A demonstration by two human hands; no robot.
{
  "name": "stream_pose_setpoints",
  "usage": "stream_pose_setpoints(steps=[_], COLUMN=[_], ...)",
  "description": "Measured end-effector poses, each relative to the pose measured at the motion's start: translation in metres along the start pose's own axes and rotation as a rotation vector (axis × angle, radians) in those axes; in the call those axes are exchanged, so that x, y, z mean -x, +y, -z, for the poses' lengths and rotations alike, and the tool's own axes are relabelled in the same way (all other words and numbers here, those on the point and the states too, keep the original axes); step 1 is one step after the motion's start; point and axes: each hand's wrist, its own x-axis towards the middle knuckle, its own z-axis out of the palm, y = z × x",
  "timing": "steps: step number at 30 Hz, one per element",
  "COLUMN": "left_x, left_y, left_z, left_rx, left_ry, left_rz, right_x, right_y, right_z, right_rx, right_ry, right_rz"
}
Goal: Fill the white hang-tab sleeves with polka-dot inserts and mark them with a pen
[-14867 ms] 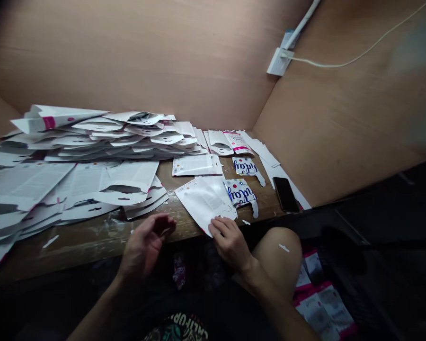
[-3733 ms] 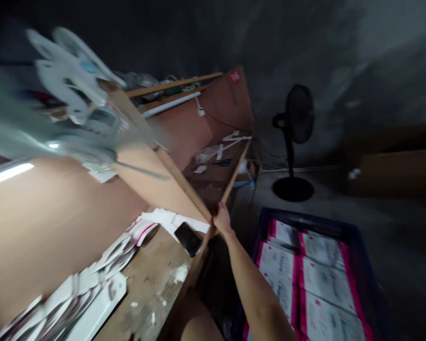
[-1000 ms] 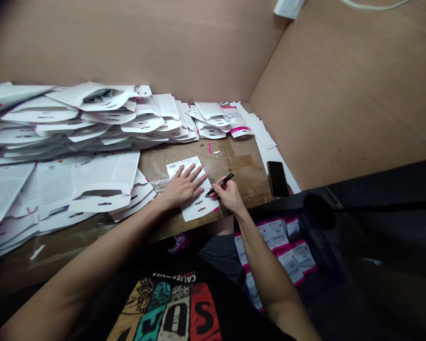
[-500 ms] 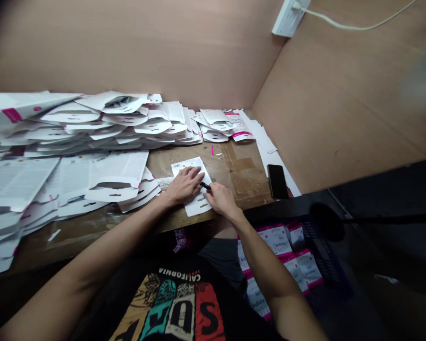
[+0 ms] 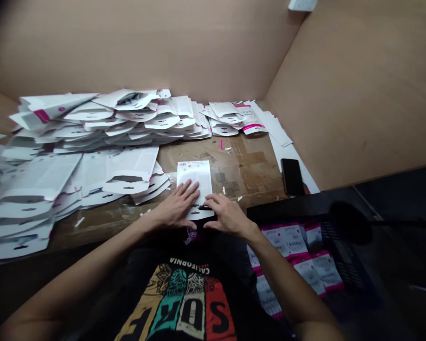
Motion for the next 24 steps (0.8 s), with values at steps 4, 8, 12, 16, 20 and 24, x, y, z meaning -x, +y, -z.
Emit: stream_pose_setpoints(steps=[4,8,12,16,20,24], left_x=[0.020,0.018,0.010,0.013,0.046,0.084], left_y=[0.008,0.001,-0.001,0.003,-0.034,-0.080], left_z=[-0.003,-0.006,-0.020,-0.013,0.045,0.086], left_rx=[0.025,0.129,0.221,0.180,-0.039,-0.102], left_ry=[-0.030,0.053,0.204,0.247,0.409,0.147], left_rz=[0.019,0.024,0.046,0.039,0.311,0.688], right_x=[-0.004,-0.009,-0.024,-0.030,-0.024,-0.021], right_y=[-0.006,-0.005,-0.015,-0.034,-0.035,-0.019], right_z=[-0.021,-0.019,-0.020,-0.031,-0.037,-0.031], right_rx=[0.121,0.034,0.181,0.306,0.303,0.306], right_ry=[0.008,0.052,0.083,0.127,0.186,0.241], right_rz=[0.013,-0.048,-0.354,-0.461,-0.480,-0.545])
